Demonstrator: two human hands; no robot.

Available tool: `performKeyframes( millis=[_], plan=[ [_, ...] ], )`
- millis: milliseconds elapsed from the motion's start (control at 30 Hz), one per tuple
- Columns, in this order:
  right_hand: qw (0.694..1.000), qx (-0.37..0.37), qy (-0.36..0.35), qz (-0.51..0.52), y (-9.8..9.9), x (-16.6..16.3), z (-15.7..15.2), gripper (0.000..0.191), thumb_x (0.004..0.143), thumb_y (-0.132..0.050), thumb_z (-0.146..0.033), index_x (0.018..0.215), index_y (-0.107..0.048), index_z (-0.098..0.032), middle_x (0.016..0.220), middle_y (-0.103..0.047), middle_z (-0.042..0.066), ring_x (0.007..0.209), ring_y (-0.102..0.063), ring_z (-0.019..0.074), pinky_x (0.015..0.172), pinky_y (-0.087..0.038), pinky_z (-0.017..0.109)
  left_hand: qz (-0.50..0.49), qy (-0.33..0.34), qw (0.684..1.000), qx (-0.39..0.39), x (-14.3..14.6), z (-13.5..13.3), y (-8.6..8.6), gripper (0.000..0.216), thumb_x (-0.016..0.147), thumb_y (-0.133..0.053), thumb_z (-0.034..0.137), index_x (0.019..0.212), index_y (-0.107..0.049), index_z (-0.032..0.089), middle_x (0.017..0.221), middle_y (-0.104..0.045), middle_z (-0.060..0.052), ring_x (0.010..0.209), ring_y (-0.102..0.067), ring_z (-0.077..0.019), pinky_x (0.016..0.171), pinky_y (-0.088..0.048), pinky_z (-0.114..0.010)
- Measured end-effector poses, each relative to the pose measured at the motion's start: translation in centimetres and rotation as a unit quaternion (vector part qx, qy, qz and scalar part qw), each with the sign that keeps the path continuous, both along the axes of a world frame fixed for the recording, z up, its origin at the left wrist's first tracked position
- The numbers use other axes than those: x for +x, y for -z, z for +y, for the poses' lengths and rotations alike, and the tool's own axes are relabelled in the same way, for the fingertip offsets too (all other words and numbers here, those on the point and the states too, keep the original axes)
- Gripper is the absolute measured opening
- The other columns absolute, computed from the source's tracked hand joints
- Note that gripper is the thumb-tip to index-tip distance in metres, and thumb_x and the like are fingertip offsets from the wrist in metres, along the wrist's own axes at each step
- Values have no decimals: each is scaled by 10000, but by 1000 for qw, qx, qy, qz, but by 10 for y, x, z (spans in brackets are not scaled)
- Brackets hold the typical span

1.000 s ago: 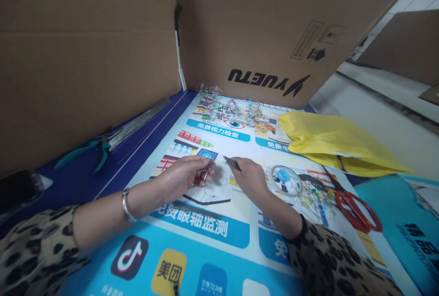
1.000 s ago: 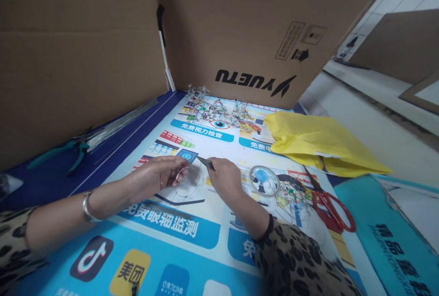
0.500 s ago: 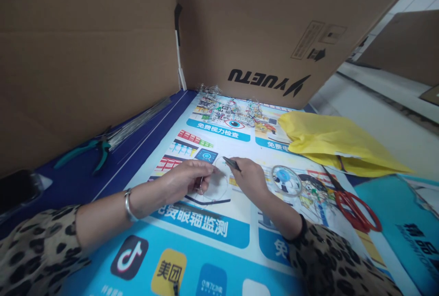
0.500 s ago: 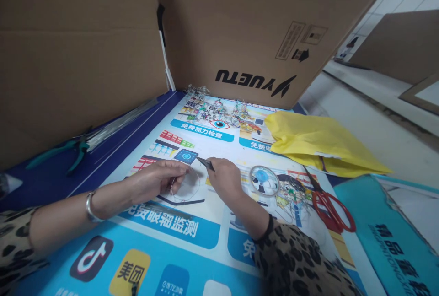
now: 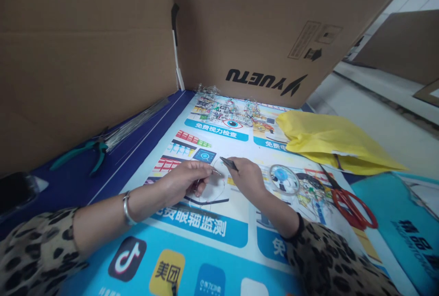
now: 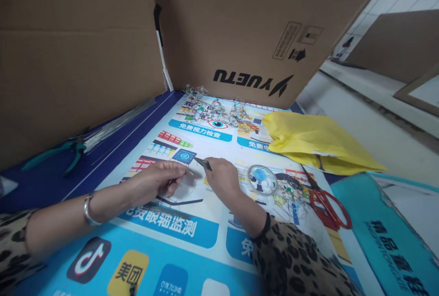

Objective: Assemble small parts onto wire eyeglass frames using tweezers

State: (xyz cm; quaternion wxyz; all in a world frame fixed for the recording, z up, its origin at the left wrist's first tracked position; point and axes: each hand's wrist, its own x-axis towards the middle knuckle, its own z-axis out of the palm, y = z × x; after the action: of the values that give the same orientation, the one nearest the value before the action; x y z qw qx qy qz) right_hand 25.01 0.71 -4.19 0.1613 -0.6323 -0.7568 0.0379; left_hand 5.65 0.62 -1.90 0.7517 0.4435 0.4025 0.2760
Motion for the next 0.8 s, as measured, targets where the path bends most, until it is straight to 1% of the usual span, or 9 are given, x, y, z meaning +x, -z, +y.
performKeyframes(
  millis=[100, 200, 400, 467, 567, 633, 733, 767, 800],
  plan=[
    [1000, 1, -2, -2, 0, 0, 0, 203, 838, -478, -250, 953, -645, -255, 916, -681, 4, 838, -603, 147, 703, -409, 227, 3, -3, 1000, 2, 1, -1, 1, 177, 744, -602, 325, 739, -617, 149, 450, -473, 41, 402, -392, -58, 428, -260, -197],
    [1000, 3, -1, -4, 0, 0, 0, 205, 844, -470, -258, 949, -646, -256, 913, -683, 6, 833, -603, 150, 697, -407, 228, 0, -8, 1000, 1, 1, -2, 0, 191, 735, -616, 335, 684, -581, 154, 464, -469, 49, 401, -394, -54, 429, -262, -203],
    [1000, -9, -4, -11, 1, 0, -1, 211, 838, -472, -245, 963, -641, -253, 930, -680, 12, 848, -599, 162, 701, -400, 234, 5, -37, 999, 2, 2, -2, -3, 176, 732, -615, 314, 689, -542, 159, 507, -488, 57, 394, -412, -54, 419, -272, -207],
    [1000, -20, -14, -17, -1, -1, -2, 215, 833, -477, -236, 974, -638, -250, 937, -675, 19, 854, -594, 166, 710, -399, 241, 5, -51, 999, 10, 2, -2, -2, 177, 736, -606, 310, 682, -533, 158, 509, -487, 56, 391, -413, -55, 419, -279, -210],
    [999, -25, -42, 2, -6, 0, -4, 217, 835, -494, -282, 1002, -625, -238, 937, -664, 32, 883, -577, 172, 747, -400, 257, -12, -79, 997, 20, 3, -2, -1, 178, 730, -606, 304, 676, -522, 156, 536, -497, 50, 396, -418, -55, 427, -303, -217],
    [998, -23, -47, 45, -11, 3, -4, 223, 819, -523, -328, 990, -620, -224, 931, -655, 36, 888, -568, 173, 764, -402, 267, -24, -93, 995, 22, 3, -1, 0, 172, 726, -609, 296, 680, -519, 157, 545, -500, 47, 402, -420, -57, 433, -320, -220],
    [986, -31, -2, 163, -18, 9, -2, 222, 775, -563, -386, 884, -620, -201, 843, -645, 24, 785, -577, 163, 711, -419, 272, -27, -95, 995, 26, 3, -1, 0, 171, 739, -597, 298, 683, -525, 154, 525, -500, 45, 397, -415, -55, 428, -318, -215],
    [973, -42, 17, 227, -20, 11, -2, 239, 777, -550, -412, 848, -612, -193, 789, -639, 19, 736, -580, 157, 681, -426, 270, -24, -91, 995, 28, 2, -1, 0, 172, 746, -591, 301, 686, -531, 152, 516, -500, 43, 395, -415, -55, 424, -313, -212],
    [951, -58, 31, 304, -22, 13, -1, 274, 788, -524, -444, 832, -600, -184, 743, -630, 16, 699, -583, 153, 654, -434, 269, -22, -85, 996, 31, 2, -1, 0, 172, 752, -587, 303, 692, -538, 149, 509, -501, 41, 394, -416, -55, 420, -310, -209]
  ],
)
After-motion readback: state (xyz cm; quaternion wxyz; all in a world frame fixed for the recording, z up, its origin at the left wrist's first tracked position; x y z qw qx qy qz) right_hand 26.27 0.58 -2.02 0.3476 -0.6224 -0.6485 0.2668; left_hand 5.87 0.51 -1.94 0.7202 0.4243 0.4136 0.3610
